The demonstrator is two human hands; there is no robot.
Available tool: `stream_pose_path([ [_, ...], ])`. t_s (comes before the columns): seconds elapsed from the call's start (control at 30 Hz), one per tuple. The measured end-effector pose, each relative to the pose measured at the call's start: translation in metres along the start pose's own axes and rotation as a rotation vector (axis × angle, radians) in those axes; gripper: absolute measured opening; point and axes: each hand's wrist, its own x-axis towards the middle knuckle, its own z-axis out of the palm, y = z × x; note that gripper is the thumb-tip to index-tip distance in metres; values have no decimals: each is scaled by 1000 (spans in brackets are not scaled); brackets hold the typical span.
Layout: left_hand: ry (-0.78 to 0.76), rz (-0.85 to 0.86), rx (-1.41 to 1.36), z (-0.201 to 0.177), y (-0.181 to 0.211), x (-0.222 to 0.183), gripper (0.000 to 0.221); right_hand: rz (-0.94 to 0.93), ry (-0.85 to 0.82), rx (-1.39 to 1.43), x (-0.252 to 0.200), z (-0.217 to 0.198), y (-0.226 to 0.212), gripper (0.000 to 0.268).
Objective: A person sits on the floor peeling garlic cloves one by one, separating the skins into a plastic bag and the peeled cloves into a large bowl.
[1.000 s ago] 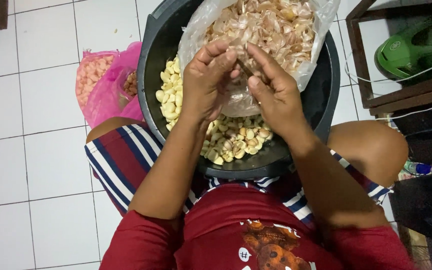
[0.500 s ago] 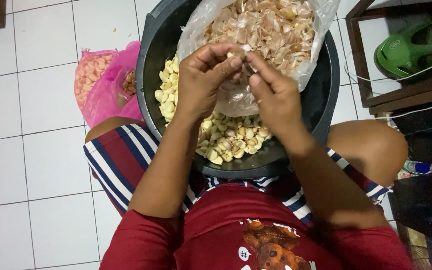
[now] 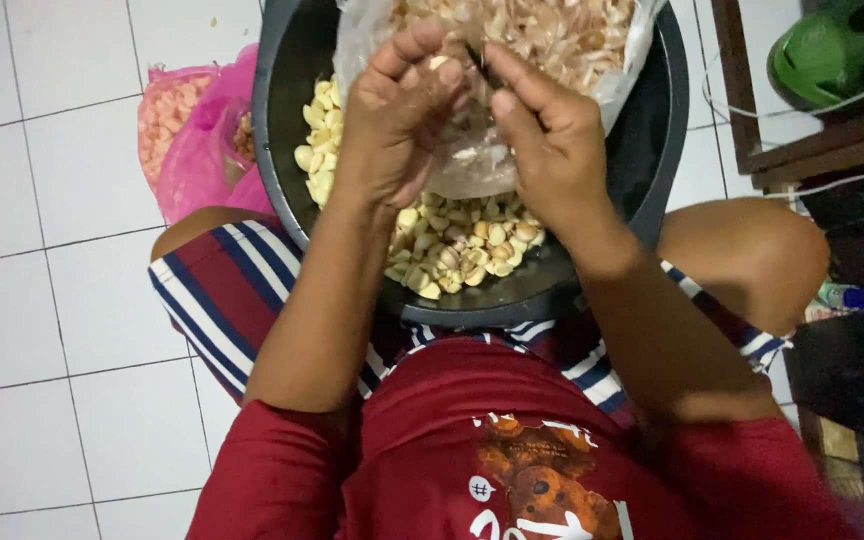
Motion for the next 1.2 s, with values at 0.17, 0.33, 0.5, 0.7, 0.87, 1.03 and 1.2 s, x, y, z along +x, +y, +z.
stream_pose_path([
  [0.17, -111, 114, 995, 43, 29, -30, 26, -303, 98, -446, 12, -21, 1, 34],
  [0.33, -526, -204, 1623, 55, -12, -70, 20, -185, 60, -380, 13, -32, 7, 36],
  [0.5, -777, -232, 2188, -19, -94, -74, 20, -204, 61, -364, 11, -30, -3, 25],
  [0.7, -853, -300, 2285, -75, -170, -51, 24, -180, 47, -427, 11, -40, -4, 34],
  [0.87, -813, -302, 2166, -97, -185, -49, 24, -153, 36, -40, 18, -45, -16, 42],
  [1.03, -792, -402, 1997, 19, -95, -49, 17, -232, 130, -236, 20, -52, -18, 32],
  [1.2, -629, -187, 1508, 75, -8, -33, 25, -101, 78, -153, 11, -54, -27, 50],
])
